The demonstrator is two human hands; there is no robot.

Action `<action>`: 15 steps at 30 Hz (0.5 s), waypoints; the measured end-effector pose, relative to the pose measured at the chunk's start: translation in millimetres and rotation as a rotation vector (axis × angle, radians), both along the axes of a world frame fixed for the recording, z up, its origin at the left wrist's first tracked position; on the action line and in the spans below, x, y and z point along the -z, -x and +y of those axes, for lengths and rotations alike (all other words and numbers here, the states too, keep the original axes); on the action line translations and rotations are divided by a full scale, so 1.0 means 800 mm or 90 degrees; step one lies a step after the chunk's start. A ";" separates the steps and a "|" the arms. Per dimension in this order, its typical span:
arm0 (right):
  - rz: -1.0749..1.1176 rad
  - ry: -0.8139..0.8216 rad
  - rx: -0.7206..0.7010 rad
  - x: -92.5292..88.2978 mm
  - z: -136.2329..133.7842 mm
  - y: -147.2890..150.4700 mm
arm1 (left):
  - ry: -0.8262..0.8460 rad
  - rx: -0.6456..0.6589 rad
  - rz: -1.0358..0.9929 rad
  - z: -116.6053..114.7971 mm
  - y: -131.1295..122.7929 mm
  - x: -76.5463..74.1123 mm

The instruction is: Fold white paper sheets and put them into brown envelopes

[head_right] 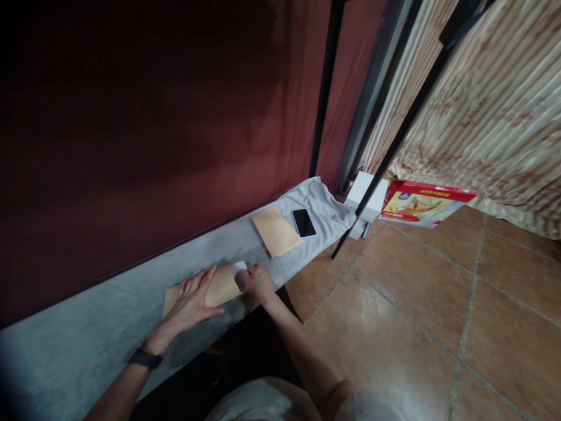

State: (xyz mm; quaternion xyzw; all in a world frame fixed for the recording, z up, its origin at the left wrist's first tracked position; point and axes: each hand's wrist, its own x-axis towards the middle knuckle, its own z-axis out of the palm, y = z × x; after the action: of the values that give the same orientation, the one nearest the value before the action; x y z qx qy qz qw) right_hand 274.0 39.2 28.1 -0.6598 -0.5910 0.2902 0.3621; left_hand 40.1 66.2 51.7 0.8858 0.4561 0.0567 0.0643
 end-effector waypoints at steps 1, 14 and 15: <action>-0.002 -0.004 0.001 0.002 0.000 0.003 | -0.001 0.006 0.000 0.000 -0.003 0.000; 0.030 0.014 0.097 0.017 -0.009 0.011 | -0.027 0.057 -0.011 0.001 -0.023 -0.004; 0.062 0.000 0.117 0.020 -0.011 0.011 | -0.034 0.058 -0.012 0.002 -0.023 -0.002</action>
State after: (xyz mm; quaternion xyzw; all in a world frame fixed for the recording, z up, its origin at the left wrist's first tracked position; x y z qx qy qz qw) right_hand 265.3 30.5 12.3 -0.6962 -0.5100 0.2874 0.4155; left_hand 58.4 67.4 53.5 0.9065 0.4129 0.0741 0.0477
